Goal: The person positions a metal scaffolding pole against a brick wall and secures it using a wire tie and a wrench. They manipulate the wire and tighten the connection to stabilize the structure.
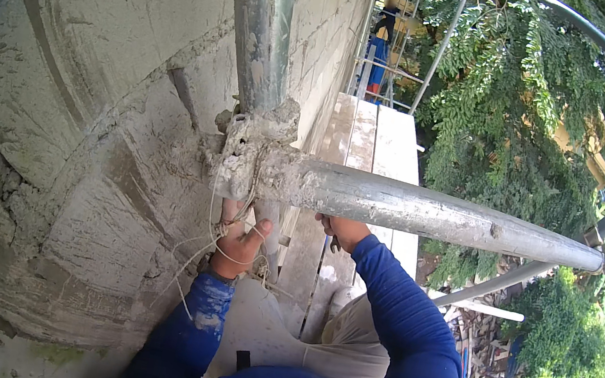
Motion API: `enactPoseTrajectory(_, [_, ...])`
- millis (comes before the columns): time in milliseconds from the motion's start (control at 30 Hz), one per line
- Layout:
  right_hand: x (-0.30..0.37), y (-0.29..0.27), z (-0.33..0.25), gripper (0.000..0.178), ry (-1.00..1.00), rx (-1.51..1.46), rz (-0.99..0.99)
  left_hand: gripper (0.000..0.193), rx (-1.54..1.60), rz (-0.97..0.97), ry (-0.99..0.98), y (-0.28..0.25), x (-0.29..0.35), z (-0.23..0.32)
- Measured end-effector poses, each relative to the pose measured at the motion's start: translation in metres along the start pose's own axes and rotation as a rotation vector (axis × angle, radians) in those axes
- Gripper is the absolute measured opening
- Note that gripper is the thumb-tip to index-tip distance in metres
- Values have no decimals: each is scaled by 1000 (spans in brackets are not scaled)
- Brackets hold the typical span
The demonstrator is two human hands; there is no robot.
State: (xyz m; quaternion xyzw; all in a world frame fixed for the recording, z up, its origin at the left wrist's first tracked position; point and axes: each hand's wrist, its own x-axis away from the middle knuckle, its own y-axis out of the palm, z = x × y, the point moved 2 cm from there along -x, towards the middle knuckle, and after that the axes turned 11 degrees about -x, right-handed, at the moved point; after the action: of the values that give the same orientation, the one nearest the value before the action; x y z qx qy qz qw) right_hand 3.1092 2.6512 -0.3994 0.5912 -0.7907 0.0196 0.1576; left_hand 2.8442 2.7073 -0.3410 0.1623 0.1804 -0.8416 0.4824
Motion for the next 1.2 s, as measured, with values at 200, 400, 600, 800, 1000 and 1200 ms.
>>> enactPoseTrajectory(200, [2, 23, -112, 33, -332, -283, -257, 52, -1160, -37, 621, -8, -20, -36])
enactPoseTrajectory(400, [-12, 29, -88, 25, -809, 218, -38, 47, -260, -91, -173, -8, -44, -51])
enactPoseTrajectory(600, [-20, 47, -119, 16, -999, 198, -197, 26, -387, 159, -119, 17, -44, 3])
enactPoseTrajectory(800, [-3, 31, -196, 21, -1102, -26, -246, 21, -340, 228, -54, 25, -38, 6])
enactPoseTrajectory(1000, [-2, 56, -182, 25, -1252, -282, -197, 32, -178, 360, -44, 45, -47, 17])
enactPoseTrajectory(1200, [-8, 42, -190, 17, -1049, -42, -318, 30, -207, 371, -93, 38, -35, 14])
